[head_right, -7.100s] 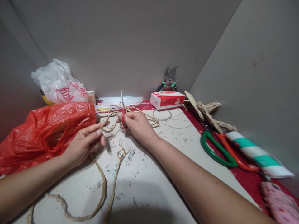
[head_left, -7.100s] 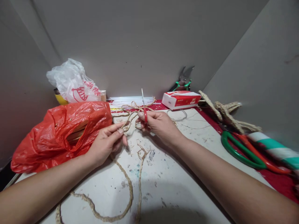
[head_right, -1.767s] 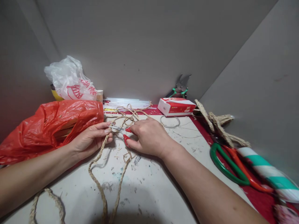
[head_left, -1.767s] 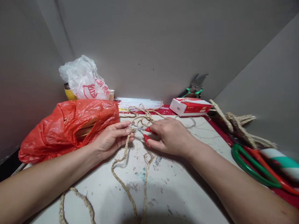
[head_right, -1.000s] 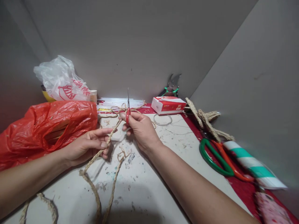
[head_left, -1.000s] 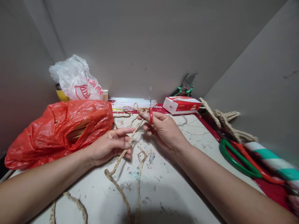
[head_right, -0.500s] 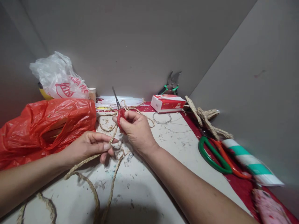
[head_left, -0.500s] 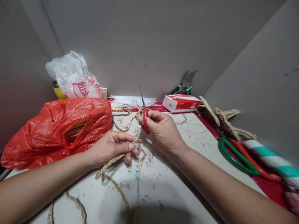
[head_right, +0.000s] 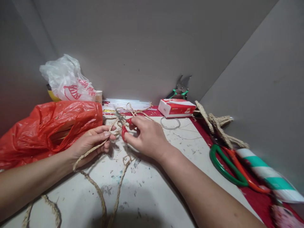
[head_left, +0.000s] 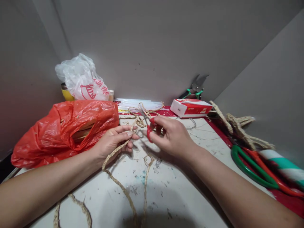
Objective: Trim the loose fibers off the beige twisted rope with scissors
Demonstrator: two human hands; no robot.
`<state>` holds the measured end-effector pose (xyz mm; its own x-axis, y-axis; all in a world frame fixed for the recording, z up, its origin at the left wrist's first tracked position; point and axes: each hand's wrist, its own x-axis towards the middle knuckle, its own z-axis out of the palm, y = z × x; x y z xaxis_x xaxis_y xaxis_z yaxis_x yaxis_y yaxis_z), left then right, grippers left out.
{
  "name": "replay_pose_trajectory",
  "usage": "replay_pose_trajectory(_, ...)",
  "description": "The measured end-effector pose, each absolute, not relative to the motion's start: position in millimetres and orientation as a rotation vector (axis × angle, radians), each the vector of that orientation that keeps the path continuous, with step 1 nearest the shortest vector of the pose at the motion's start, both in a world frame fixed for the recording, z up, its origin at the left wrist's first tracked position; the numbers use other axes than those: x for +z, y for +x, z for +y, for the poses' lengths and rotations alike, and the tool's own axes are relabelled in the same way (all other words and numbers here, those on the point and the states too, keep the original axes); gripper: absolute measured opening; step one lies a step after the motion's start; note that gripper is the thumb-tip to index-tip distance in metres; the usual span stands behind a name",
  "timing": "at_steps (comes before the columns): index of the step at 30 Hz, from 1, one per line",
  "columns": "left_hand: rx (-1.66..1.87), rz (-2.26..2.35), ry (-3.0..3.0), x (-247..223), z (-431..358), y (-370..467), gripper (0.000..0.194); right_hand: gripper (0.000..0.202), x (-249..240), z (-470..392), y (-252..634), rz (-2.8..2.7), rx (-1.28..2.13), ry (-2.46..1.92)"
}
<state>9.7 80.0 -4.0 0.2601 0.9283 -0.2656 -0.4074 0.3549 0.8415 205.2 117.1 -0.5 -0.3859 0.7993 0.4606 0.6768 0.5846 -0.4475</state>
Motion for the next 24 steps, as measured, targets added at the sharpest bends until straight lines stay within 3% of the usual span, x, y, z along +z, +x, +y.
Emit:
replay_pose_trajectory(3, 1.072, 0.873, 0.714, -3.3, 82.2, 9.0, 0.016, 0.021, -2.1, 114.1, 208.3, -2.415, -0.03, -1.114)
replay_pose_trajectory(12, 1.104, 0.87, 0.764, -4.8, 81.6, 7.7, 0.019, 0.031, -1.6, 118.4, 213.0, -2.547, -0.398, -1.158)
replay_pose_trajectory(24, 1.128, 0.919, 0.753, -6.0, 81.6, 7.5, 0.021, 0.031, -1.4, 123.7, 217.8, -2.652, -0.321, -1.073)
